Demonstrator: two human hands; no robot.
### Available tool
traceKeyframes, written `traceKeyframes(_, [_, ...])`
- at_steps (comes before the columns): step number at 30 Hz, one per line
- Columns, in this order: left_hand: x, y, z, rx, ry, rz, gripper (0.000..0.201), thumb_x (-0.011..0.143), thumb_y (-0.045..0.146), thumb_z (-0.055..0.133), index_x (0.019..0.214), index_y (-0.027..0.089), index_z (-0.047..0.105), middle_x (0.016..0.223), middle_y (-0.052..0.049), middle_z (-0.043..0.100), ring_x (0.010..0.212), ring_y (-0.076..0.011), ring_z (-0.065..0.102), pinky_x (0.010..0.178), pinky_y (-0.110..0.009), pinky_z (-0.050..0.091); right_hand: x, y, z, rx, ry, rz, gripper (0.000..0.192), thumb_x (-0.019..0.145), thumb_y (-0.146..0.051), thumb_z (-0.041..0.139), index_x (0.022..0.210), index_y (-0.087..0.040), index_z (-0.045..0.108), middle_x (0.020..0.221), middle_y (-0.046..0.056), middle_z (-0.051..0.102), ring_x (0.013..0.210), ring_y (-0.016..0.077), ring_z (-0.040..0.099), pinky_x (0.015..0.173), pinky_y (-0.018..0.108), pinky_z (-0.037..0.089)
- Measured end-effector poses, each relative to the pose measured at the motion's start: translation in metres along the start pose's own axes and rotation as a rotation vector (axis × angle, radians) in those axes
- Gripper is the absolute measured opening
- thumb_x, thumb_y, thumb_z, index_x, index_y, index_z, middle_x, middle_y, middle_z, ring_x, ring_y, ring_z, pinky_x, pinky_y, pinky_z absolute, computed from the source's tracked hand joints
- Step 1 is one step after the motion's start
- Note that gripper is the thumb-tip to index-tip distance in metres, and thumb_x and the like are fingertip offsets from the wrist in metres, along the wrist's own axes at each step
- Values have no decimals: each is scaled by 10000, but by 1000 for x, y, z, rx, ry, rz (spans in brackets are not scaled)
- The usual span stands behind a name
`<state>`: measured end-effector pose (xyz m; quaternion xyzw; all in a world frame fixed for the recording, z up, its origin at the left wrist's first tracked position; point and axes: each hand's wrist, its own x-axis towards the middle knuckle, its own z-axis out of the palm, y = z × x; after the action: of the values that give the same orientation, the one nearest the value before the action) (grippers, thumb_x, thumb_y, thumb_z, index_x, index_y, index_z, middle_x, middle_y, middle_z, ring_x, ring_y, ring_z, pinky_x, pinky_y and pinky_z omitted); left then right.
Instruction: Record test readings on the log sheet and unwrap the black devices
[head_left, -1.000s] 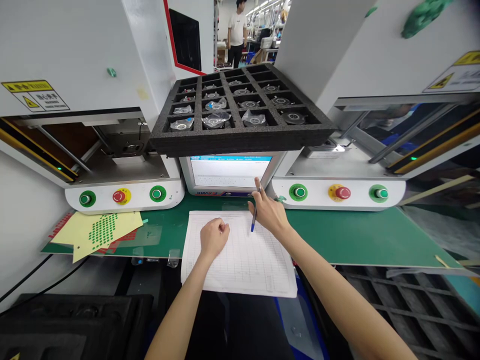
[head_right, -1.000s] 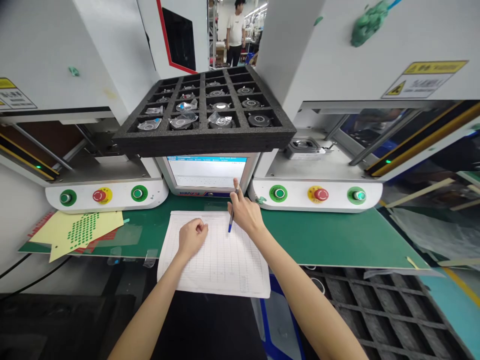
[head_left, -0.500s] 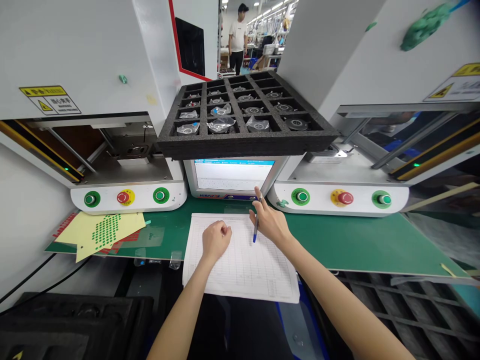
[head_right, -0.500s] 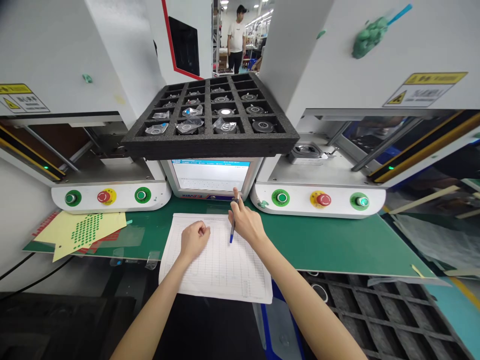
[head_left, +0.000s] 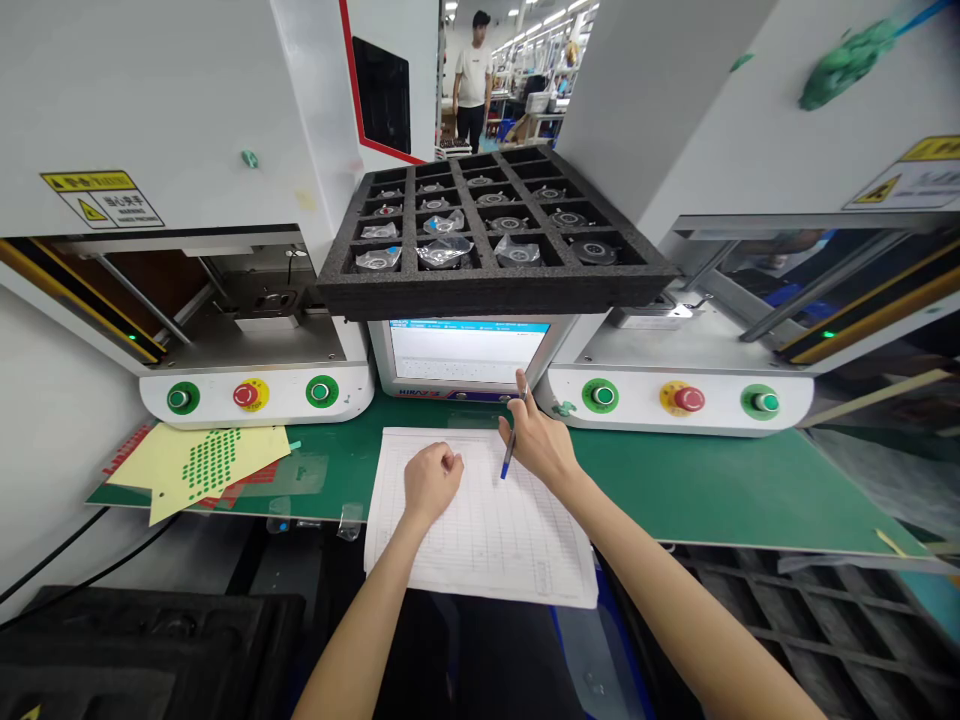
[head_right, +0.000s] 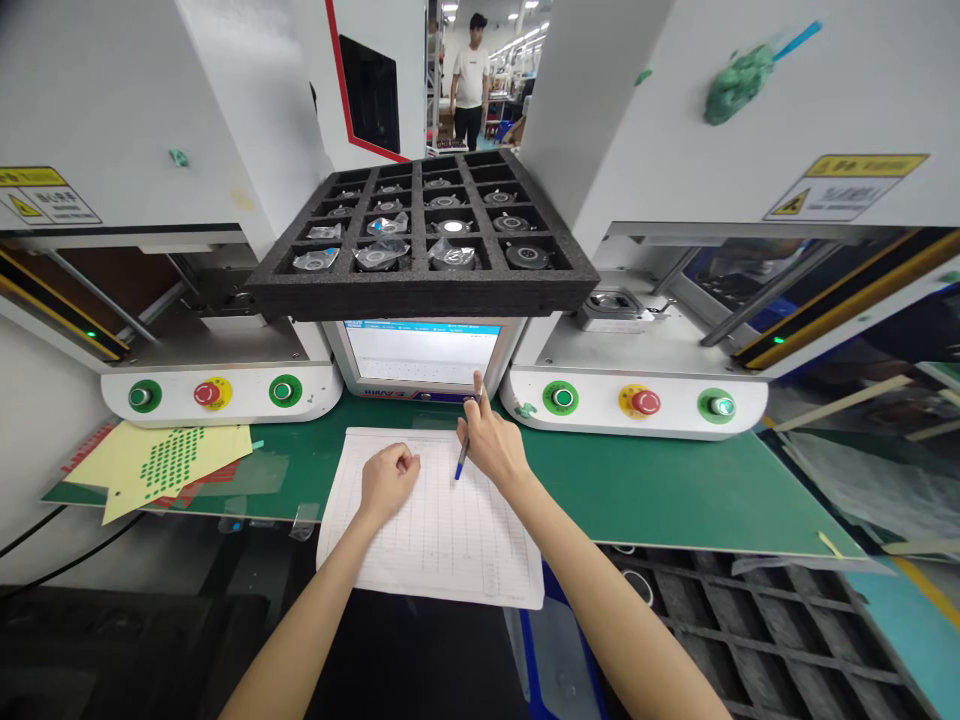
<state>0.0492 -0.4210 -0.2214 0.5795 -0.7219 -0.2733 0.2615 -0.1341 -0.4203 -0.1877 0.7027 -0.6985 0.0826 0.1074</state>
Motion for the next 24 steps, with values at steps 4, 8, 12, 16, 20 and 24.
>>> traceKeyframes(4, [0, 0, 0, 4, -5, 0, 266, 805, 219, 536, 573, 189, 408, 557, 34, 474, 568, -131, 452, 597, -258, 294, 8, 3, -7, -20, -54, 12, 247, 936, -229, 364, 1041, -101, 546, 1550, 220, 231, 685, 208, 641, 400, 287, 329])
traceKeyframes(8, [0, 1, 0, 12, -5, -3, 260, 808, 220, 532, 577, 190, 417, 566, 31, 485, 578, -133, 461, 599, -261, 297, 8, 6, -9, -24, -51, -3, 233, 929, -221, 366, 1037, -113, 542, 1556, 211, 228, 698, 209, 633, 408, 289, 336])
traceKeyframes(12, [0, 1, 0, 16, -3, -5, 265, 805, 218, 531, 568, 193, 416, 559, 29, 486, 569, -135, 462, 596, -265, 304, -2, 5, -2, 1, -17, -58, 224, 926, -212, 351, 978, -121, 550, 1539, 207, 278, 681, 195, 641, 400, 278, 314])
traceKeyframes(16, [0, 1, 0, 20, 4, 1, 264, 808, 219, 533, 567, 193, 428, 560, 29, 497, 571, -135, 473, 601, -265, 313, -7, 4, 5, -1, 11, -59, 217, 919, -211, 357, 948, -121, 551, 1527, 221, 293, 640, 181, 638, 383, 274, 287])
traceKeyframes(20, [0, 2, -1, 21, 7, -1, 263, 808, 217, 540, 568, 193, 437, 561, 29, 506, 572, -136, 482, 599, -261, 316, -1, 4, -1, 7, 10, -20, 225, 929, -233, 367, 966, -115, 555, 1534, 220, 274, 705, 202, 655, 383, 270, 301])
traceKeyframes(24, [0, 3, -1, 17, 2, -5, 261, 806, 213, 540, 569, 190, 433, 564, 29, 505, 574, -134, 479, 595, -257, 308, 8, 7, -11, -16, -59, 2, 239, 924, -228, 382, 1035, -107, 556, 1542, 224, 249, 664, 208, 643, 393, 281, 316])
